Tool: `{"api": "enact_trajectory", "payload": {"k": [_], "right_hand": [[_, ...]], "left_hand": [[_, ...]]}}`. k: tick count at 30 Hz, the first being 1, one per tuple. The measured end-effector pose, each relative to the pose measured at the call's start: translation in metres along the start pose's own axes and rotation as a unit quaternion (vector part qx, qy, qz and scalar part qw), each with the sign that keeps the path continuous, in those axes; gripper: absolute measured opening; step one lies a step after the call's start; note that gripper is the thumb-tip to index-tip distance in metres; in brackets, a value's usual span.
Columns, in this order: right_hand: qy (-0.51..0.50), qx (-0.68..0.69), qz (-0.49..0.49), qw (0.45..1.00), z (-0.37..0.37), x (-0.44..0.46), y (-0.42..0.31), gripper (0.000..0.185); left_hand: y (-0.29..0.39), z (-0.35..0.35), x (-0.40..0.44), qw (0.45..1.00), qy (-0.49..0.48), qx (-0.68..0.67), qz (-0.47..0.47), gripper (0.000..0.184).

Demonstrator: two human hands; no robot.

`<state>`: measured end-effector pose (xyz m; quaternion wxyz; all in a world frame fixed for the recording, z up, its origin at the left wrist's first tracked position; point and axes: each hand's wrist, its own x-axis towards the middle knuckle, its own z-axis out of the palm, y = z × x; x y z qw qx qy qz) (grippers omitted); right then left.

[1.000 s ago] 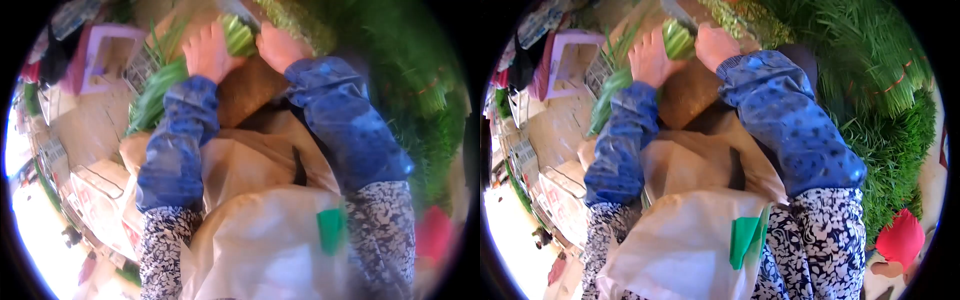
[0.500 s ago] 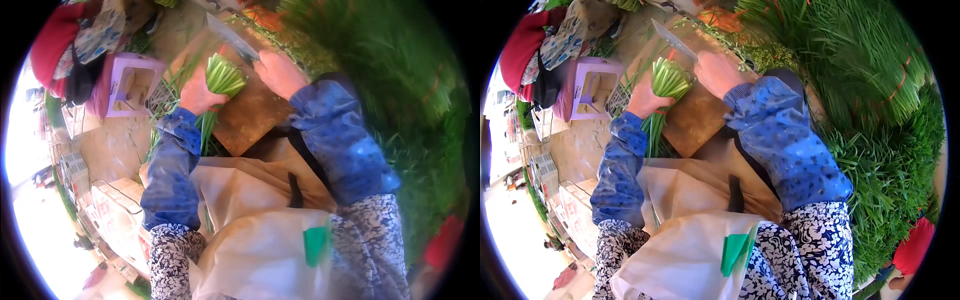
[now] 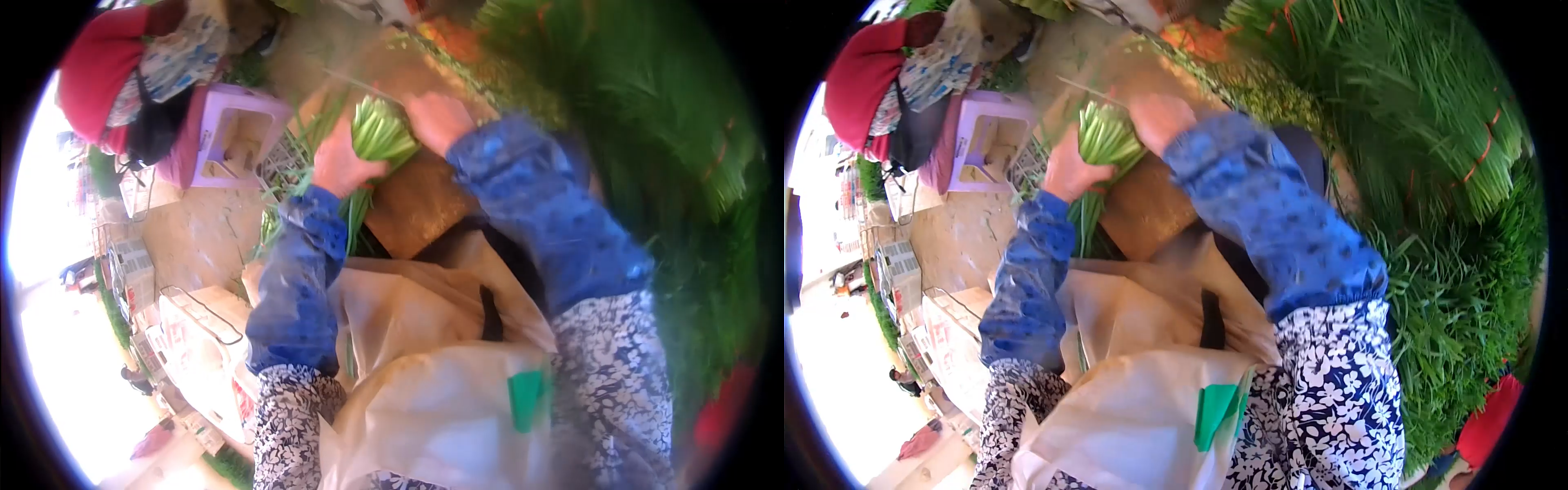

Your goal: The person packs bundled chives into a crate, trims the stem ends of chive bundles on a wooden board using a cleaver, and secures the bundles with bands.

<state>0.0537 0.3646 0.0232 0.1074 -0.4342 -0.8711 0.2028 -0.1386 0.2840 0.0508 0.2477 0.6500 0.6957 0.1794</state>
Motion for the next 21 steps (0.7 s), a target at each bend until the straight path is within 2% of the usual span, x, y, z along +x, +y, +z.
{"api": "enact_trajectory", "payload": {"k": [2,5,7,9,10,11,12,13,14,15,17,18,19,21], "right_hand": [[0.072,-0.033,0.056,0.995,0.006,-0.01,0.007,0.014],[0.154,-0.073,0.02,0.985,0.039,-0.004,0.017,0.013],[0.171,-0.079,0.007,0.982,0.055,-0.005,0.02,0.016],[0.207,-0.103,-0.034,0.972,0.049,-0.006,0.02,0.02],[0.227,-0.124,-0.06,0.964,0.052,0.006,0.012,0.024],[0.22,-0.039,-0.047,0.974,0.043,0.008,0.003,0.027],[0.222,-0.029,-0.057,0.973,0.03,0.005,-0.01,0.027],[0.226,0.18,-0.045,0.956,0.019,0.0,-0.022,0.028],[0.215,0.378,-0.028,0.9,0.009,-0.007,-0.033,0.03],[0.204,0.385,-0.029,0.9,-0.001,-0.019,-0.044,0.03],[0.192,0.45,-0.189,0.851,-0.011,-0.05,-0.072,0.036],[0.195,0.375,-0.253,0.87,-0.008,-0.063,-0.085,0.043],[0.133,0.34,-0.282,0.887,-0.002,-0.074,-0.097,0.05],[0.046,0.313,-0.318,0.894,0.017,-0.095,-0.118,0.057]], "left_hand": [[0.012,-0.023,-0.011,0.998,0.011,-0.058,-0.002,0.079],[0.022,-0.058,-0.029,0.99,0.082,-0.11,0.02,0.073],[0.032,-0.084,-0.043,0.926,0.169,-0.329,0.073,0.069],[0.045,-0.126,-0.072,0.92,0.238,-0.302,0.072,0.06],[0.036,-0.136,-0.08,0.88,0.274,-0.375,0.104,0.054],[0.031,-0.145,-0.102,0.83,0.31,-0.442,0.142,0.048],[0.016,-0.151,-0.128,0.828,0.373,-0.395,0.139,0.05],[-0.008,-0.152,-0.159,0.85,0.454,-0.25,0.094,0.052],[-0.035,-0.149,-0.194,0.857,0.514,-0.025,0.006,0.054],[-0.055,-0.145,-0.233,0.839,0.526,0.121,-0.077,0.056],[-0.043,-0.13,-0.269,0.787,0.573,0.003,-0.229,0.053],[-0.063,-0.122,-0.3,0.85,0.463,0.06,-0.243,0.053],[-0.091,-0.116,-0.337,0.898,0.343,0.109,-0.253,0.053],[-0.134,-0.107,-0.419,0.944,0.087,0.182,-0.26,0.053]]}}
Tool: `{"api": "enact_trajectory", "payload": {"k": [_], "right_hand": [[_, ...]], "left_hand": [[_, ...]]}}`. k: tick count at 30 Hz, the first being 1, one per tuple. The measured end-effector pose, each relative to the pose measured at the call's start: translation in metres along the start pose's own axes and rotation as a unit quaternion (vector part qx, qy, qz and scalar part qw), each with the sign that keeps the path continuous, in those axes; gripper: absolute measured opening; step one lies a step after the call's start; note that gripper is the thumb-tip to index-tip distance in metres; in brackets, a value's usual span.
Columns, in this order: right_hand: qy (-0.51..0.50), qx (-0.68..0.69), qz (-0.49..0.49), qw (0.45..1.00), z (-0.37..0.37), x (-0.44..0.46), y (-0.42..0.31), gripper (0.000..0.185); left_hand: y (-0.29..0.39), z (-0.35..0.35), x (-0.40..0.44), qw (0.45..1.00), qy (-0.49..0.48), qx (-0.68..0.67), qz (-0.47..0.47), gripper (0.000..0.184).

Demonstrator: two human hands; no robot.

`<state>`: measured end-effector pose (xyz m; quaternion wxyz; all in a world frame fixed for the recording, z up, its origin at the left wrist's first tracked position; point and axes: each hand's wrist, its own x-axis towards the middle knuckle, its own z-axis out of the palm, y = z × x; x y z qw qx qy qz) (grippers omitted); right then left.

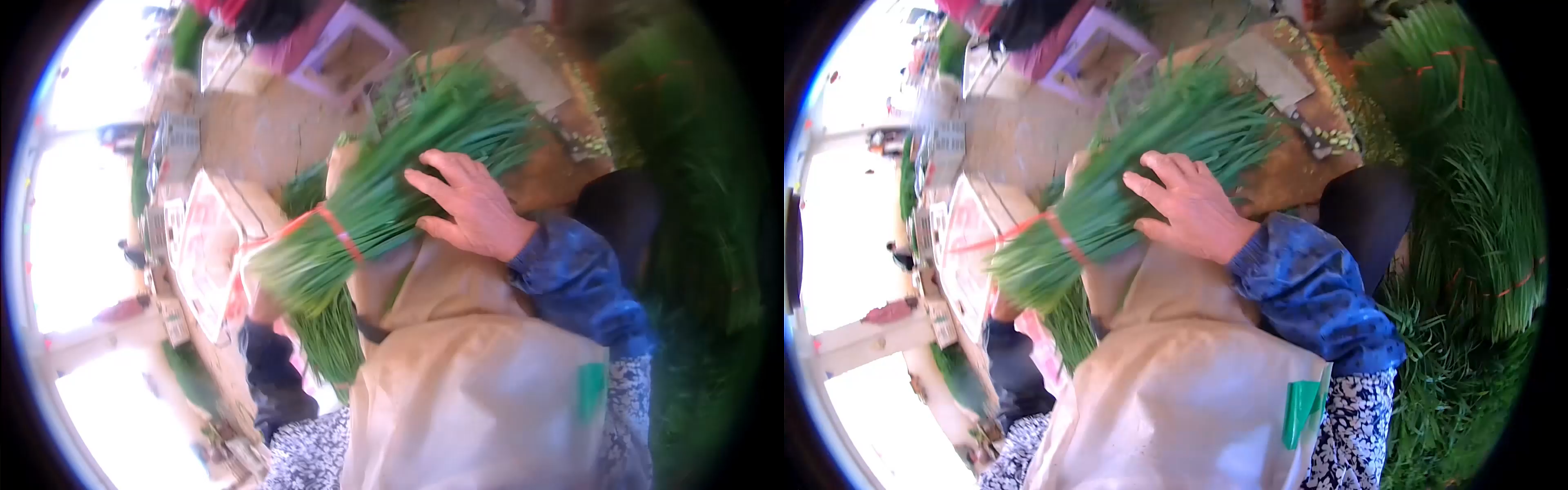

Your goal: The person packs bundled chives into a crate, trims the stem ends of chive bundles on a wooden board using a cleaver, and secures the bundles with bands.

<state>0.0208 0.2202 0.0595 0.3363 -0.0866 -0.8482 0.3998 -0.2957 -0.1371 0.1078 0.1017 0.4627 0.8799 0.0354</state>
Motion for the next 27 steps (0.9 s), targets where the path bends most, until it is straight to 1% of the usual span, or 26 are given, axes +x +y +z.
{"api": "enact_trajectory", "payload": {"k": [1,2,3,4,5,6,7,8,9,10,11,13,14,15,16,17,18,19,20,21,22,23,24,25,26,27], "right_hand": [[-0.055,-0.033,0.014,0.998,0.02,-0.007,0.001,0.062],[-0.107,-0.07,0.024,0.991,0.032,-0.011,0.001,0.068],[-0.121,-0.065,0.02,0.99,0.036,-0.009,-0.003,0.068],[-0.096,-0.078,0.011,0.992,0.038,-0.009,-0.004,0.069],[-0.073,-0.092,0.004,0.993,0.04,-0.01,-0.005,0.071],[-0.07,-0.097,-0.019,0.993,0.042,-0.009,-0.007,0.069],[-0.078,-0.101,-0.021,0.992,0.043,-0.009,-0.007,0.069],[-0.072,-0.099,-0.021,0.992,0.046,-0.008,-0.008,0.069],[-0.062,-0.1,-0.018,0.993,0.047,-0.007,-0.009,0.069],[-0.057,-0.1,-0.014,0.993,0.049,-0.007,-0.009,0.068],[-0.055,-0.112,-0.008,0.992,0.048,-0.007,-0.01,0.068],[-0.065,-0.1,-0.003,0.993,0.047,-0.004,-0.012,0.068],[-0.058,-0.094,-0.004,0.994,0.043,-0.003,-0.014,0.066],[-0.052,-0.101,0.006,0.994,0.04,-0.004,-0.014,0.066],[-0.047,-0.099,-0.014,0.994,0.039,-0.004,-0.013,0.064],[-0.041,-0.095,-0.035,0.994,0.039,-0.005,-0.014,0.062],[-0.006,-0.079,-0.062,0.995,0.034,-0.004,-0.021,0.05],[-0.005,-0.072,-0.057,0.996,0.032,-0.008,-0.027,0.05],[-0.029,-0.048,-0.097,0.994,0.031,-0.013,-0.032,0.046],[-0.052,-0.024,-0.136,0.989,0.033,-0.016,-0.036,0.041],[-0.086,-0.026,-0.114,0.989,0.037,-0.02,-0.036,0.037],[-0.086,-0.02,-0.111,0.99,0.04,-0.021,-0.035,0.037],[-0.088,-0.017,-0.112,0.99,0.044,-0.02,-0.034,0.038],[-0.089,-0.016,-0.117,0.989,0.048,-0.019,-0.033,0.038],[-0.088,-0.013,-0.12,0.989,0.049,-0.018,-0.034,0.038],[-0.093,-0.019,-0.13,0.987,0.046,-0.017,-0.035,0.036]], "left_hand": [[-0.005,-0.011,-0.014,0.994,-0.076,0.049,-0.056,0.053],[-0.01,-0.021,-0.027,0.977,-0.158,0.104,-0.102,0.053],[-0.005,-0.05,-0.023,0.939,-0.204,0.15,-0.232,0.052],[-0.038,-0.062,-0.033,0.981,-0.067,0.095,-0.157,0.049],[0.004,-0.089,-0.016,0.99,-0.012,0.056,-0.13,0.044],[0.037,-0.116,0.003,0.98,-0.033,-0.108,-0.165,0.036],[0.081,-0.128,0.018,0.979,0.001,-0.166,-0.119,0.036],[0.134,-0.141,0.035,0.99,-0.005,-0.132,-0.058,0.041],[0.16,-0.143,0.047,0.991,-0.009,-0.132,0.011,0.048],[0.192,-0.144,0.06,0.989,-0.034,-0.135,0.048,0.057],[0.219,-0.138,0.073,0.988,-0.067,-0.122,0.072,0.071],[0.231,-0.095,0.092,0.975,-0.045,0.014,0.216,0.086],[0.227,-0.074,0.096,0.972,-0.047,0.012,0.23,0.086],[0.222,-0.054,0.099,0.969,-0.138,-0.051,0.201,0.095],[0.22,-0.044,0.099,0.953,-0.228,-0.108,0.164,0.105],[0.218,-0.048,0.098,0.952,-0.234,-0.102,0.169,0.105],[0.212,-0.052,0.094,0.951,-0.241,-0.112,0.161,0.111],[0.205,-0.056,0.087,0.95,-0.247,-0.123,0.146,0.117],[0.194,-0.057,0.079,0.937,-0.294,-0.151,0.115,0.12],[0.188,-0.06,0.076,0.937,-0.298,-0.149,0.109,0.12],[0.184,-0.062,0.074,0.929,-0.322,-0.124,0.134,0.119],[0.181,-0.063,0.072,0.919,-0.346,-0.099,0.159,0.118],[0.171,-0.053,0.076,0.921,-0.344,-0.169,0.068,0.118],[0.175,-0.05,0.081,0.922,-0.343,-0.167,0.063,0.118],[0.186,-0.043,0.089,0.928,-0.296,-0.223,0.026,0.119],[0.192,-0.034,0.096,0.939,-0.25,-0.228,0.057,0.118]]}}
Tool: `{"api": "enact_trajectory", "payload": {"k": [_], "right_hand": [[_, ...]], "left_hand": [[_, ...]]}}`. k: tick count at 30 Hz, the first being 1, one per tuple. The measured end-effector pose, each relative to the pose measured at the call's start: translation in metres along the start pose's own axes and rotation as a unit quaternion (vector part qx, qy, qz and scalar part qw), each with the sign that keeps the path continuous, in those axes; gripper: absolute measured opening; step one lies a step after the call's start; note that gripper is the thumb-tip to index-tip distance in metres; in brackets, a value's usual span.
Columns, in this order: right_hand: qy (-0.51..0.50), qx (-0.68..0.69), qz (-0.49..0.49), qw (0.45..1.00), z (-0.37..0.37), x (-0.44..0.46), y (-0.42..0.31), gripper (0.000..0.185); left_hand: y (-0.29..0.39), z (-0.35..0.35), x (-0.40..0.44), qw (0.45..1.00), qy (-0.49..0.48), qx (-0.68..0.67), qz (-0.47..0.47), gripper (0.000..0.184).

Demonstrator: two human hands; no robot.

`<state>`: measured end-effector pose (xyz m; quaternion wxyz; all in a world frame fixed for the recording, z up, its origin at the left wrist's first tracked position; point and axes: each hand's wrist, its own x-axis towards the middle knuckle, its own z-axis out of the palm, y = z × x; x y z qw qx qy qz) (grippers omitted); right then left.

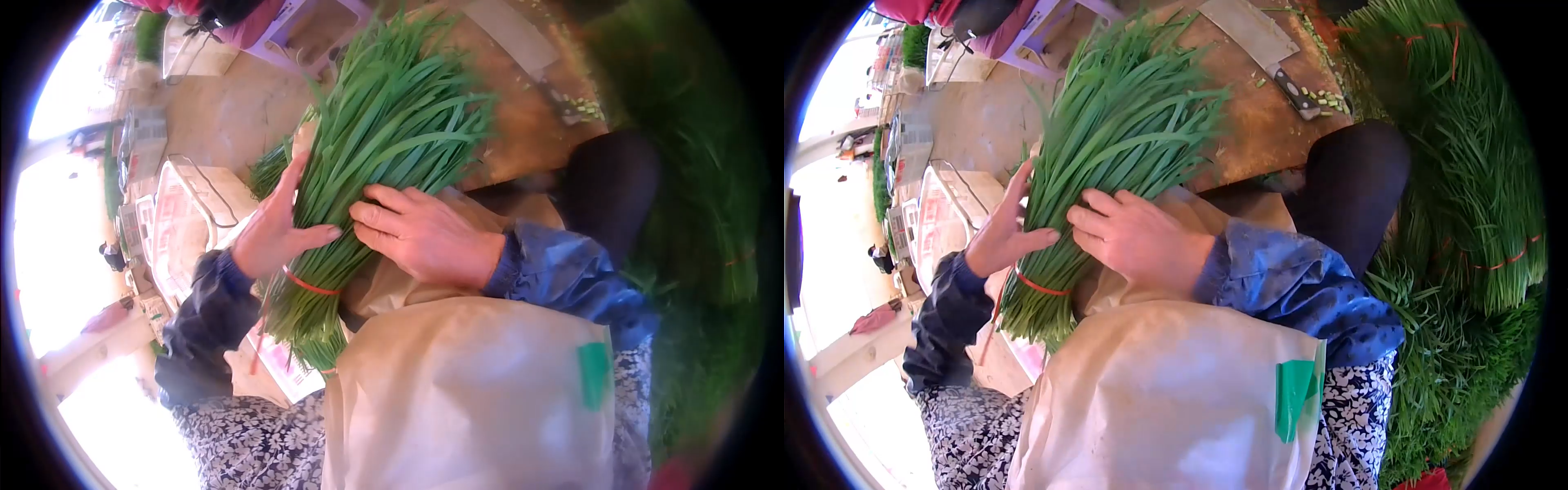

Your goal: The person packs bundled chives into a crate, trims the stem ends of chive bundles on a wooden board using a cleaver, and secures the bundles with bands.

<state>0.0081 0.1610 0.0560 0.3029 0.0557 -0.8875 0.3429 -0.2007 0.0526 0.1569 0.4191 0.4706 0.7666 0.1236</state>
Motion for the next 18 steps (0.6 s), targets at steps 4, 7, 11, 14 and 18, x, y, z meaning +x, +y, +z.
{"api": "enact_trajectory", "payload": {"k": [4,7,11,14,18], "right_hand": [[-0.045,0.005,0.004,0.999,-0.015,-0.002,0.0,0.031],[0.005,0.029,-0.017,0.999,-0.02,-0.008,0.001,0.032],[0.052,-0.008,-0.012,0.999,-0.015,-0.002,0.001,0.034],[0.032,-0.043,0.033,0.998,-0.014,-0.001,0.002,0.039],[-0.105,0.001,0.077,0.992,-0.017,-0.007,0.002,0.042]], "left_hand": [[0.014,0.017,0.022,0.99,0.082,0.103,0.056,0.113],[0.004,0.023,0.029,0.994,0.088,-0.036,0.06,0.102],[0.001,0.026,0.025,0.973,0.112,-0.198,0.042,0.093],[-0.006,0.026,0.019,0.953,0.15,-0.261,0.029,0.089],[-0.013,0.026,0.012,0.909,0.212,-0.355,0.058,0.086]]}}
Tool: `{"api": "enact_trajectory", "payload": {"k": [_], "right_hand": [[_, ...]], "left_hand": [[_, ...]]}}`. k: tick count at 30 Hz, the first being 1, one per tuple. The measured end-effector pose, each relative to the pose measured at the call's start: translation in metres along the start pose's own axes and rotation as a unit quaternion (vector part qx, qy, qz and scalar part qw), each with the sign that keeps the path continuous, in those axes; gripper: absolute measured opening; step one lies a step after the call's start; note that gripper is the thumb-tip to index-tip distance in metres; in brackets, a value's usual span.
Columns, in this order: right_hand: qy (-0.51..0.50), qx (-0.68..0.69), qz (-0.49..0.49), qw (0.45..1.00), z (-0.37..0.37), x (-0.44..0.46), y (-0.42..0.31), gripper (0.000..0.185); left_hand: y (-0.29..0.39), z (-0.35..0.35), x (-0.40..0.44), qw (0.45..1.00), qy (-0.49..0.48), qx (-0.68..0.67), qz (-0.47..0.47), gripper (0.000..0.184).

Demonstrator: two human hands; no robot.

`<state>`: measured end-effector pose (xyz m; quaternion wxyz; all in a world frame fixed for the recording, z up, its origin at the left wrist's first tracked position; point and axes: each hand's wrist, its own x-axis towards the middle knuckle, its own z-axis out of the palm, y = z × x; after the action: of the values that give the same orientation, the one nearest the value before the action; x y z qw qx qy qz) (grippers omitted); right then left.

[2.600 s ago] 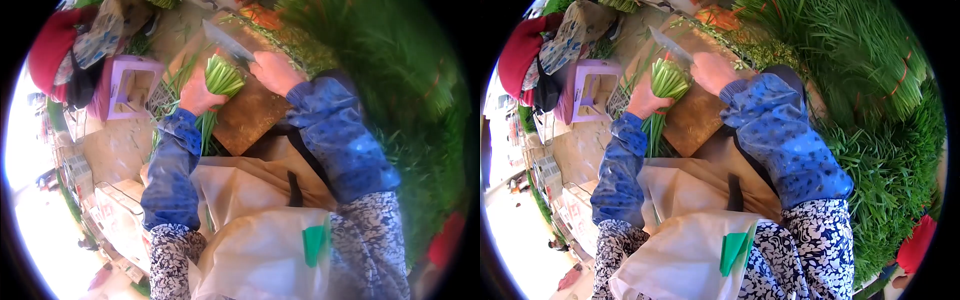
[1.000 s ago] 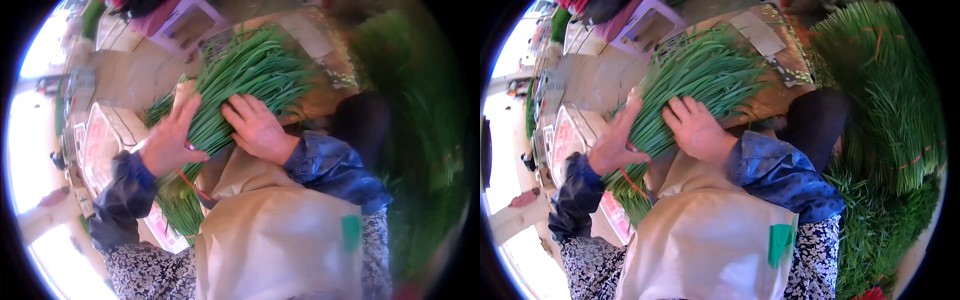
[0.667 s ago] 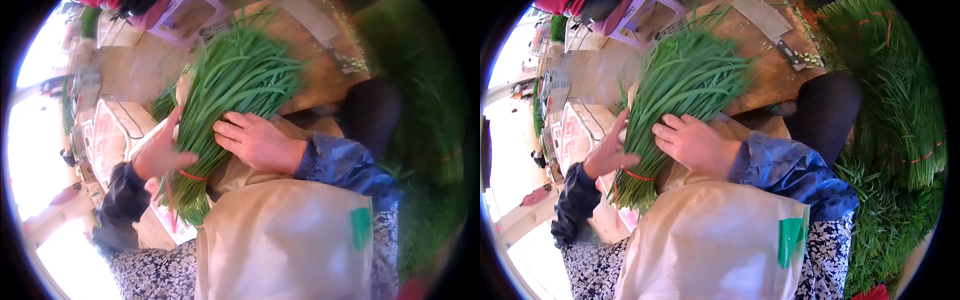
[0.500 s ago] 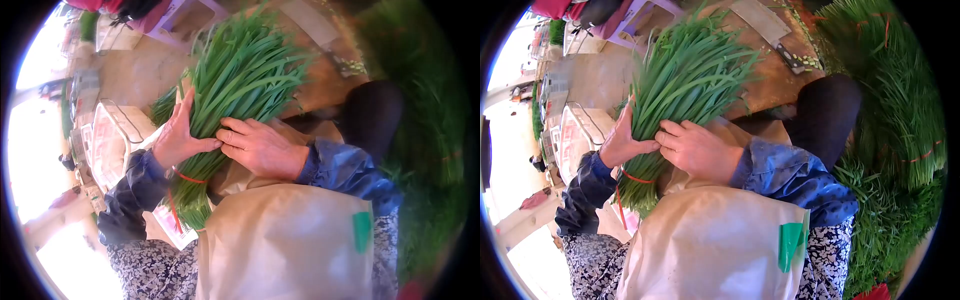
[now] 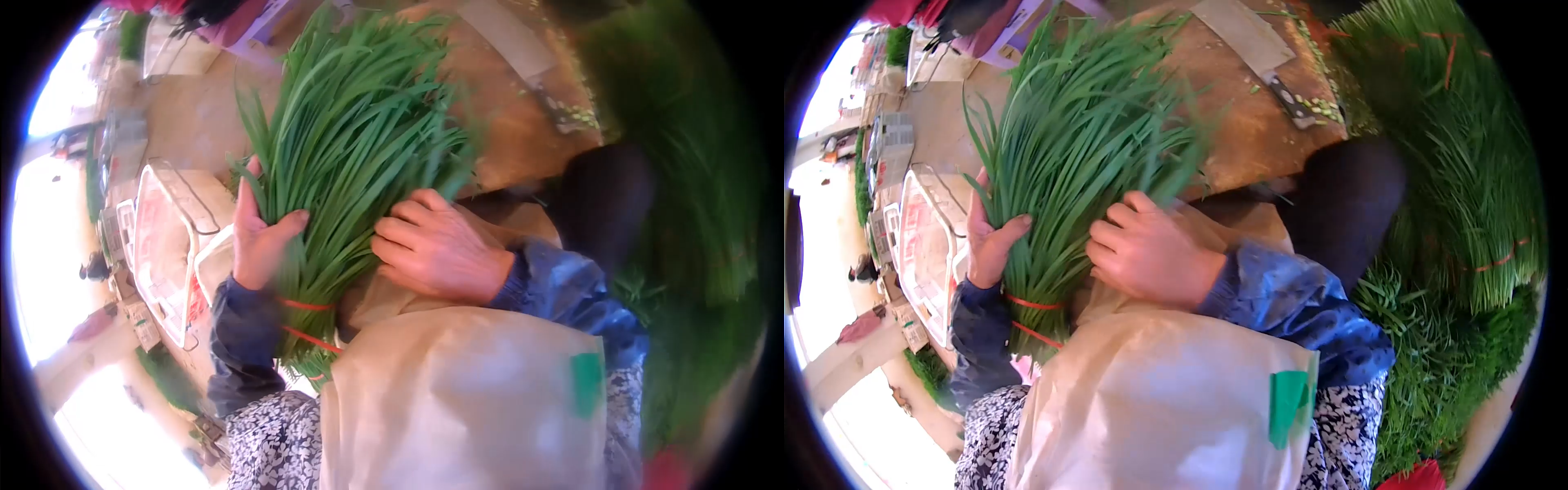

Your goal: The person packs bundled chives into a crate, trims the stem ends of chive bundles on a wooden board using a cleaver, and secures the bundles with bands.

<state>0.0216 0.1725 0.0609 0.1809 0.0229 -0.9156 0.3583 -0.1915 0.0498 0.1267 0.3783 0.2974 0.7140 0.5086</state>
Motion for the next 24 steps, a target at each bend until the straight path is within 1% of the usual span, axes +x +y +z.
{"api": "enact_trajectory", "payload": {"k": [1,2,4,5,6,8,9,10,12,13,17,18,20,23,24], "right_hand": [[-0.036,-0.019,-0.011,0.999,-0.003,0.004,0.0,0.04],[-0.036,-0.018,-0.014,0.999,-0.004,0.013,-0.001,0.04],[0.156,-0.019,-0.071,0.985,-0.011,0.038,-0.007,0.045],[0.125,-0.02,-0.05,0.991,-0.01,0.046,-0.003,0.058],[0.123,-0.015,-0.057,0.991,-0.007,0.048,-0.004,0.058],[0.047,-0.057,-0.011,0.997,0.002,0.045,-0.001,0.059],[0.018,-0.044,0.0,0.999,0.005,0.038,0.0,0.059],[0.012,-0.039,-0.004,0.999,0.005,0.035,-0.004,0.059],[0.014,-0.016,0.013,1.0,0.003,0.028,-0.008,0.059],[0.028,-0.013,0.018,0.999,0.003,0.027,-0.008,0.058],[0.024,-0.005,0.009,1.0,0.001,0.025,-0.005,0.055],[0.019,-0.002,0.013,1.0,0.0,0.024,-0.005,0.053],[0.012,0.002,0.015,1.0,0.001,0.025,-0.003,0.05],[0.008,0.019,0.011,1.0,0.0,0.033,0.005,0.047],[0.023,-0.002,0.014,1.0,-0.007,0.04,0.003,0.045]], "left_hand": [[-0.006,-0.005,-0.002,0.999,0.021,0.033,0.002,0.085],[-0.005,-0.004,-0.002,0.999,0.025,0.035,0.002,0.085],[0.0,0.002,-0.003,0.999,0.015,0.033,0.017,0.085],[0.0,-0.001,-0.002,0.999,0.001,0.031,0.013,0.085],[0.0,-0.004,-0.002,0.999,0.009,0.033,0.012,0.085],[0.001,-0.012,-0.007,0.998,0.065,0.011,0.003,0.087],[-0.002,-0.016,-0.007,0.997,0.078,0.015,0.009,0.089],[-0.001,-0.018,-0.008,0.996,0.085,0.013,0.004,0.089],[0.001,-0.02,-0.009,0.995,0.091,-0.041,0.004,0.089],[0.0,-0.022,-0.009,0.995,0.085,-0.054,0.001,0.089],[-0.003,-0.019,-0.008,0.993,0.096,-0.064,0.016,0.09],[-0.002,-0.018,-0.008,0.993,0.101,-0.063,0.016,0.09],[-0.001,-0.017,-0.007,0.997,0.077,-0.013,0.012,0.09],[-0.004,-0.015,-0.005,0.998,0.061,-0.011,0.015,0.087],[-0.005,-0.014,-0.004,0.998,0.054,-0.01,0.018,0.085]]}}
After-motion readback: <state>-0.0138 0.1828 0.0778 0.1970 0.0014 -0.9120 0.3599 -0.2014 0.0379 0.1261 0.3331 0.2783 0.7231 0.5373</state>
